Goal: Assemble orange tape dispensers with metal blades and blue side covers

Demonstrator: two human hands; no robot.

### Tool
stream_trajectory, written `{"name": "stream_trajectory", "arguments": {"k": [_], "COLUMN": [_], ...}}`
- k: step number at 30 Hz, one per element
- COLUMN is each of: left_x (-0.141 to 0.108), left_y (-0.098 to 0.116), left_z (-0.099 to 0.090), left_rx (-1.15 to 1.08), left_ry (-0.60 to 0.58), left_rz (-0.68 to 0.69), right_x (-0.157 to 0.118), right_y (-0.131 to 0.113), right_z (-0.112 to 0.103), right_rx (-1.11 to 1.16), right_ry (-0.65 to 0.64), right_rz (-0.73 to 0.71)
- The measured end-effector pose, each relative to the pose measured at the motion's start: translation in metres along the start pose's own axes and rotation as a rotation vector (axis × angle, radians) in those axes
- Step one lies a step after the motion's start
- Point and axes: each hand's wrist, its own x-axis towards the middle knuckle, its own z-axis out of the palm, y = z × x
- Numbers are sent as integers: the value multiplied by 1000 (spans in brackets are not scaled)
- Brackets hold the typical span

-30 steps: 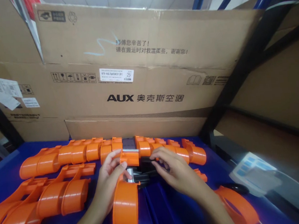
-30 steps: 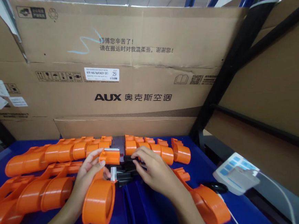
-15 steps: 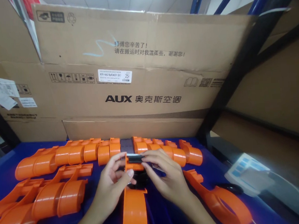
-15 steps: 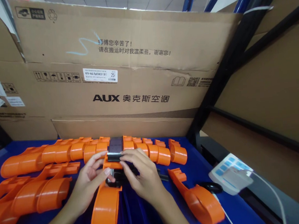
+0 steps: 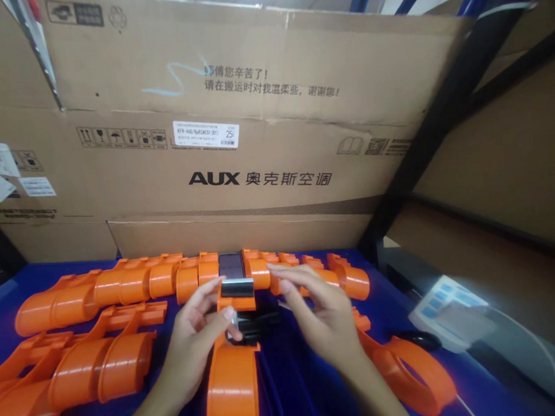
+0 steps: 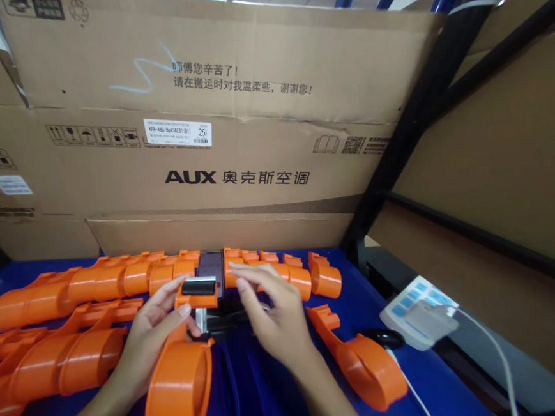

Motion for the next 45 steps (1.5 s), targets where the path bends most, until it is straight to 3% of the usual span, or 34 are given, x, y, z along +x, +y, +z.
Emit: {"name": "stream_trajectory", "arguments": {"k": [2, 4, 10, 13, 22, 32, 39, 45], "left_x": [2, 4, 9, 8, 8, 5, 3, 3], "left_y": [2, 3, -2, -3, 1, 1, 4, 7], "left_z": [-3, -6, -13, -12, -10, -7, -2, 0], "left_rx": [10, 28, 65, 77, 96, 78, 40, 22], "left_ry": [51, 73, 43, 63, 75, 81, 67, 76], "left_rz": [-3, -8, -15, -9, -1, -3, -7, -14], "right_x": [4, 8, 9, 7, -1, 2, -2, 2], "right_y": [9, 19, 36, 40, 45, 30, 29, 31], "right_z": [-12, -24, -37, -37, -49, -39, -32, -47], "right_rx": [-35, -113, -608, -686, -711, -728, -772, -649], "right_ry": [75, 30, -479, -583, -700, -796, -773, -650], "right_rz": [162, 267, 457, 492, 540, 544, 510, 426]}}
